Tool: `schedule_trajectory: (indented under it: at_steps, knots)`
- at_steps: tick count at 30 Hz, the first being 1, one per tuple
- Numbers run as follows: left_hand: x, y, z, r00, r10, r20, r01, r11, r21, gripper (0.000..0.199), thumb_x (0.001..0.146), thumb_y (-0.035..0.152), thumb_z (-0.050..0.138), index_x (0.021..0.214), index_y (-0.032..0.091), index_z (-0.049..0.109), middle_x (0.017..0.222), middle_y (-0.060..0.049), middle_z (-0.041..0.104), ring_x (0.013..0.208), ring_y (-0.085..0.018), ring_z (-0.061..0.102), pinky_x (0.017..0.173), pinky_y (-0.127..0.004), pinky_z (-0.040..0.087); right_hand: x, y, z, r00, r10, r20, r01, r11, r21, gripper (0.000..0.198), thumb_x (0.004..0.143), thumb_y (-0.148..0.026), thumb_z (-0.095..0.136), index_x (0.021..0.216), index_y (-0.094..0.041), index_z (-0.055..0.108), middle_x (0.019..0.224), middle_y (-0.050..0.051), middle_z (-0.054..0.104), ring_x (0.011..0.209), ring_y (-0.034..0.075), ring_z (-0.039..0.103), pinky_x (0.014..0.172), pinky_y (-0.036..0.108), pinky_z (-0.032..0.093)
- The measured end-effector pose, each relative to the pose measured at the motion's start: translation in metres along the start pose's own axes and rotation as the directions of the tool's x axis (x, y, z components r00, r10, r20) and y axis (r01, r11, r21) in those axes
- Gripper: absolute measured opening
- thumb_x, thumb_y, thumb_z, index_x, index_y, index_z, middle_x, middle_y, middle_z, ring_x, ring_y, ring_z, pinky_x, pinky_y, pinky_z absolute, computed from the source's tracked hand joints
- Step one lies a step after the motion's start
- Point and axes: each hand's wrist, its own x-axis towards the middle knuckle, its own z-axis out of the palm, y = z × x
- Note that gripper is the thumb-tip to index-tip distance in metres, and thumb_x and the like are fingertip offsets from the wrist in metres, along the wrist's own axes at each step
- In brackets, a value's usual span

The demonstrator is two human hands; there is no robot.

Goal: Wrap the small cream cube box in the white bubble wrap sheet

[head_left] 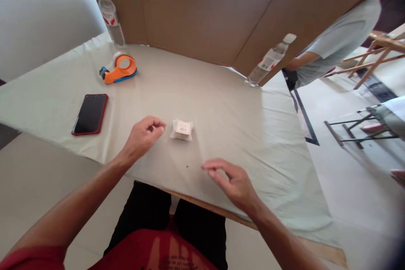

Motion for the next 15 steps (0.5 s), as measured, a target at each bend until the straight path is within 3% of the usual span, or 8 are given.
schedule_trajectory:
  at_steps: [2, 4, 7, 11, 15]
  knots:
    - [0.033, 0.001, 0.015, 0.995, -0.104, 0.005, 0.104, 0.988, -0.115, 0.023, 0.077, 0.035, 0.063, 0.088, 0.017, 0.072, 0.08, -0.002, 0.069, 0.071, -0.015, 0.059, 0.071, -0.03, 0.049, 0.045, 0.004, -0.001, 0.996, -0.007, -0.085, 0.004, 0.999, -0.033, 0.014, 0.09, -0.029, 0.061, 0.093, -0.023, 0.073, 0.097, 0.005, 0.077, 0.088, 0.019, 0.072, 0.082, 0.035, 0.057]
    - [0.056, -0.001, 0.031, 0.99, -0.14, 0.005, 0.139, 0.973, -0.186, 0.025, 0.073, 0.035, 0.062, 0.086, 0.016, 0.071, 0.077, -0.001, 0.067, 0.07, -0.014, 0.057, 0.069, -0.029, 0.047, 0.091, 0.013, 0.001, 0.995, -0.05, -0.085, 0.051, 0.999, 0.011, 0.015, 0.086, -0.031, 0.063, 0.095, -0.021, 0.072, 0.1, 0.006, 0.076, 0.093, 0.02, 0.07, 0.084, 0.035, 0.055]
    - [0.07, -0.009, 0.044, 0.975, -0.207, 0.078, 0.219, 0.955, -0.199, 0.028, 0.07, 0.035, 0.063, 0.087, 0.015, 0.07, 0.075, -0.001, 0.066, 0.069, -0.014, 0.056, 0.067, -0.028, 0.046, 0.143, 0.031, 0.004, 0.992, -0.095, 0.083, 0.086, 0.99, 0.111, 0.03, 0.077, -0.034, 0.072, 0.102, -0.019, 0.071, 0.113, 0.009, 0.073, 0.107, 0.021, 0.066, 0.09, 0.036, 0.052]
    - [0.065, -0.017, 0.036, 0.963, -0.212, 0.167, 0.238, 0.959, -0.153, 0.036, 0.073, 0.044, 0.065, 0.094, 0.015, 0.071, 0.086, -0.005, 0.071, 0.072, -0.016, 0.059, 0.069, -0.03, 0.048, 0.166, 0.055, 0.007, 0.945, -0.05, 0.323, -0.007, 0.985, 0.172, 0.051, 0.07, -0.038, 0.08, 0.116, -0.018, 0.068, 0.113, 0.008, 0.071, 0.091, 0.017, 0.064, 0.082, 0.032, 0.051]
    - [0.06, -0.017, 0.03, 0.928, -0.204, 0.31, 0.24, 0.967, -0.082, 0.046, 0.072, 0.047, 0.067, 0.105, 0.015, 0.07, 0.098, -0.008, 0.073, 0.084, -0.021, 0.066, 0.075, -0.034, 0.053, 0.164, 0.066, 0.009, 0.942, -0.015, 0.335, -0.067, 0.97, 0.232, 0.049, 0.072, -0.041, 0.079, 0.113, -0.017, 0.068, 0.097, 0.004, 0.07, 0.076, 0.013, 0.059, 0.072, 0.027, 0.048]
